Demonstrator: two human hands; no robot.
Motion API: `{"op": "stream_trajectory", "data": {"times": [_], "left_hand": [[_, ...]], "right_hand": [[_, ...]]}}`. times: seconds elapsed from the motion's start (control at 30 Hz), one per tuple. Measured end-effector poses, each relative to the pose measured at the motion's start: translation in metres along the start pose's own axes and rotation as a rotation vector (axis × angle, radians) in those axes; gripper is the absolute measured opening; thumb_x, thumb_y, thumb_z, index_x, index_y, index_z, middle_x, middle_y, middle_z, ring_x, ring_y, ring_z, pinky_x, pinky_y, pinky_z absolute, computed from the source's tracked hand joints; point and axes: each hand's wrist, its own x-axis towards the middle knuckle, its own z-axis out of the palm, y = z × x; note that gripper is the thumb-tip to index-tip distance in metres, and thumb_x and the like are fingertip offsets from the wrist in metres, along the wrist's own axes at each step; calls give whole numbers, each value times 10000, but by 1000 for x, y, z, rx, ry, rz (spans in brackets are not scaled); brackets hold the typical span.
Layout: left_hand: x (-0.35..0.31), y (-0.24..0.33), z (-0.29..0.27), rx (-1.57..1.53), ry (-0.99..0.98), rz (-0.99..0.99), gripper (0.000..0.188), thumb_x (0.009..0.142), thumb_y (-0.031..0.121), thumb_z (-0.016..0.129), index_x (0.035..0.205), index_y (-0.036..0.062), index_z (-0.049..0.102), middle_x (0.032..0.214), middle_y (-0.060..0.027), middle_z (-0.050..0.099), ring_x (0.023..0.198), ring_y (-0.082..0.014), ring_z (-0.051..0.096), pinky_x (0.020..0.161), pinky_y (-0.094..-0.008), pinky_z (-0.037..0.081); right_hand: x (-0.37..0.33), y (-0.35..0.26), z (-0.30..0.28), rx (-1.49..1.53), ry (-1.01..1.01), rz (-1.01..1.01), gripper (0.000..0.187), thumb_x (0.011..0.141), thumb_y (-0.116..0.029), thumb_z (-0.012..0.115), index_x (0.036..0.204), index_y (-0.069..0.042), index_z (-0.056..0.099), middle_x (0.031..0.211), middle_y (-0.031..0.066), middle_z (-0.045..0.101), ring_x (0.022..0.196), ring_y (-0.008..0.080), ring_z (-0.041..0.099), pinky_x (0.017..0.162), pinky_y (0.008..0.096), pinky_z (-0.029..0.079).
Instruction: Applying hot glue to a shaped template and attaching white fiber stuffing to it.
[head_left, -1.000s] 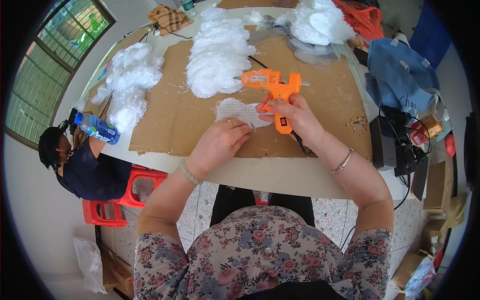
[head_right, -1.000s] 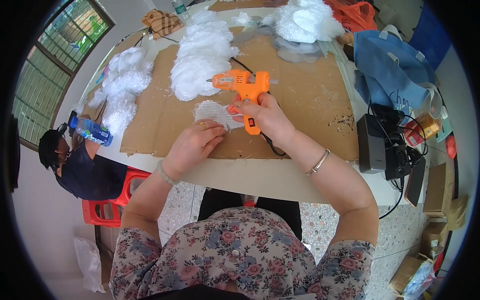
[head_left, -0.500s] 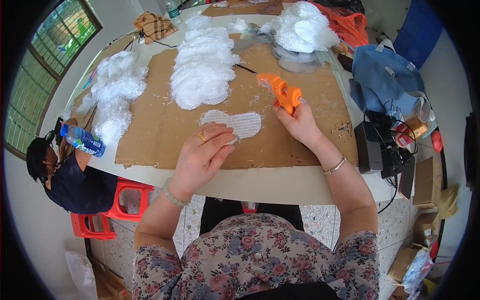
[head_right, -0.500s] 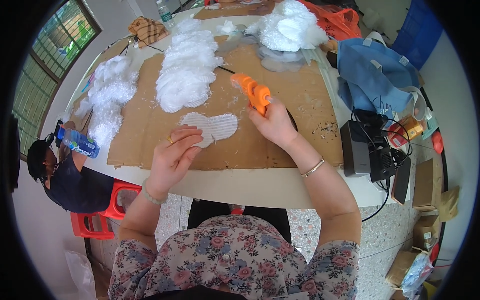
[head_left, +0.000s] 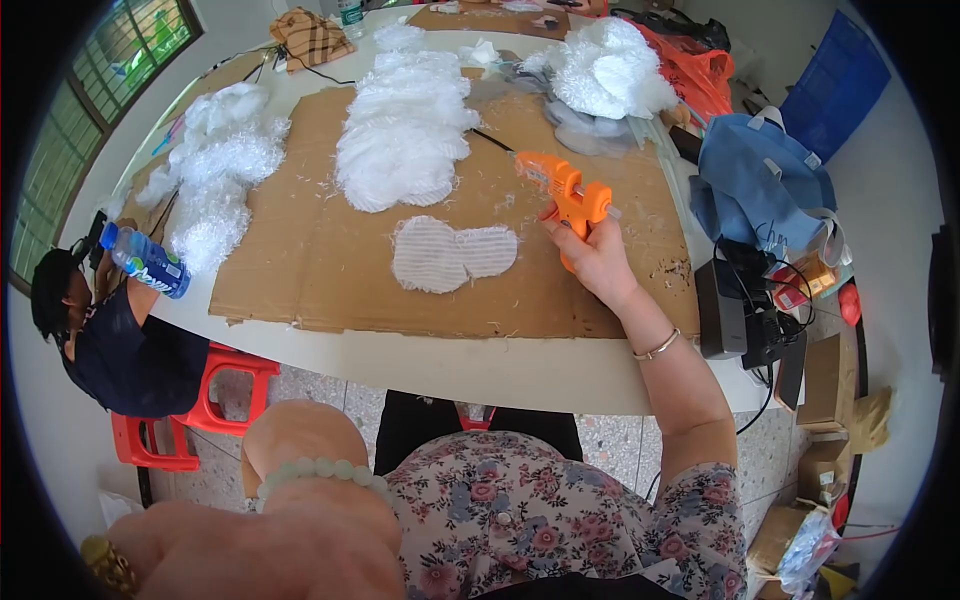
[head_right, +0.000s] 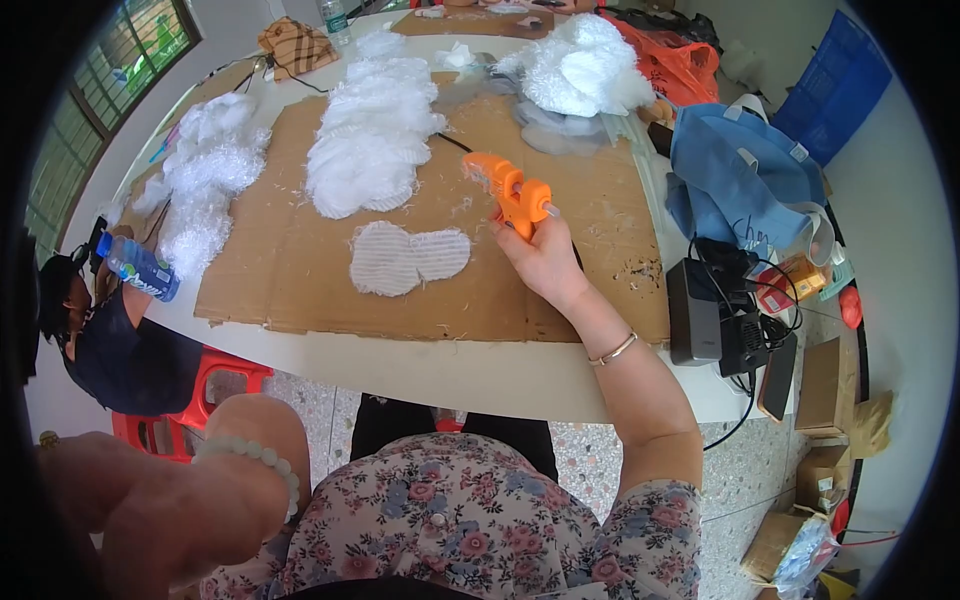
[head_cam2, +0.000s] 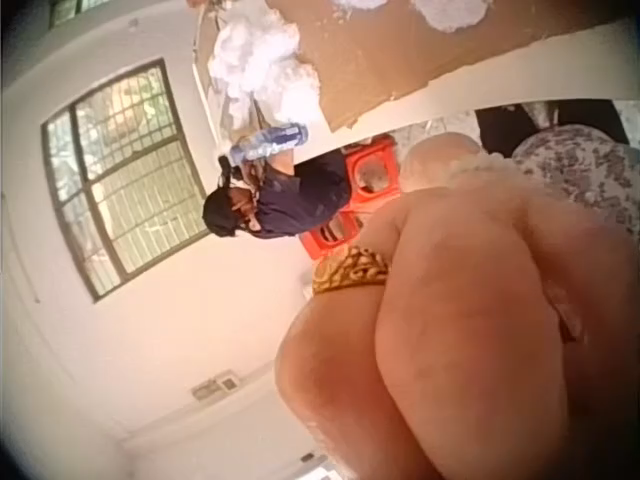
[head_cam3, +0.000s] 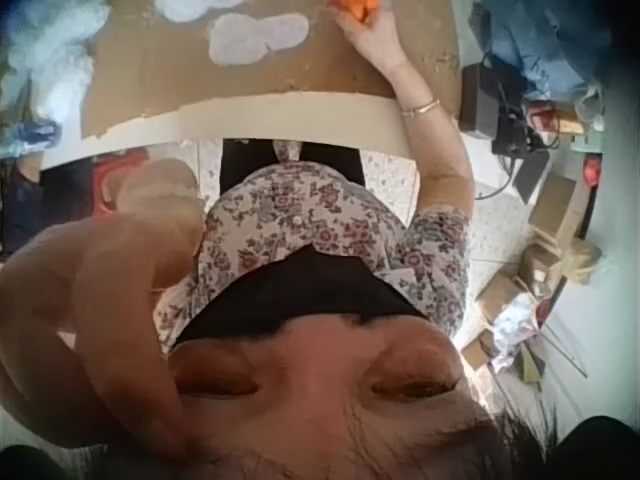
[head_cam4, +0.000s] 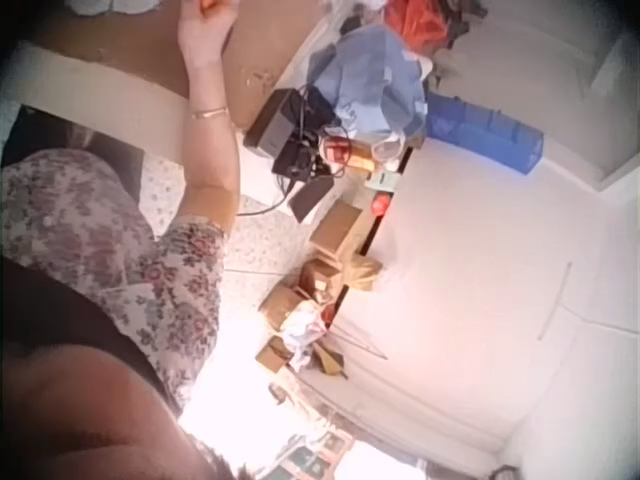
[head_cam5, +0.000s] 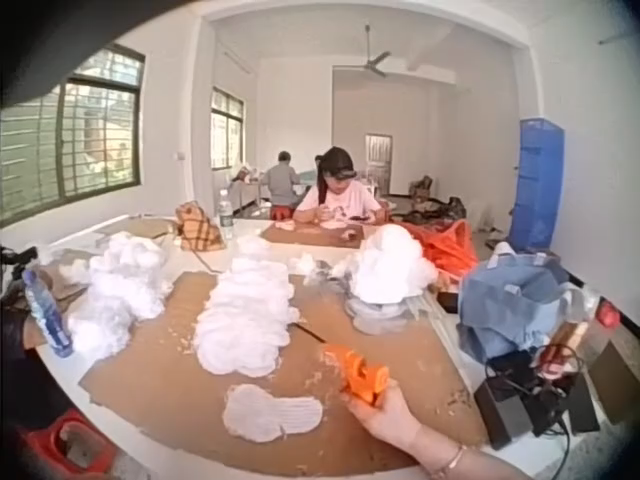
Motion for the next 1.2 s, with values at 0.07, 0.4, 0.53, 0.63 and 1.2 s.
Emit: {"op": "stream_trajectory", "data": {"times": [0.07,0.4,0.53,0.63,1.2], "left_hand": [[0,2,1,-9,1,25,178,740,47,679,673,61,514,750,-57,521,686,-150,570,555,-290,510],[2,6,-1,-40,26,125,184,727,35,682,651,70,517,734,-55,528,689,-135,570,533,-262,509],[-2,21,-1,-34,36,183,187,723,31,683,643,74,519,728,-55,531,690,-129,570,524,-251,509],[-3,26,2,2,47,245,190,719,27,684,636,76,520,723,-54,533,691,-125,571,518,-242,509],[-7,65,6,1,70,428,208,698,7,688,599,91,526,697,-52,545,696,-100,571,481,-195,508]], "right_hand": [[1,-2,0,36,0,-15,138,872,-48,549,1003,-17,576,880,-8,555,731,46,481,657,203,409],[1,2,-3,10,-22,53,149,857,-43,549,1000,-14,578,865,-12,555,765,50,489,659,213,411],[2,6,0,25,-31,-16,155,864,-46,553,1015,-15,575,868,-16,554,763,47,487,662,207,408],[-1,-3,-1,49,-44,42,166,873,-36,555,1037,-15,567,887,-17,562,769,46,488,670,204,406],[-3,-2,7,73,-21,36,154,875,-30,565,1028,-19,554,913,-1,584,741,40,484,639,199,399]]}}
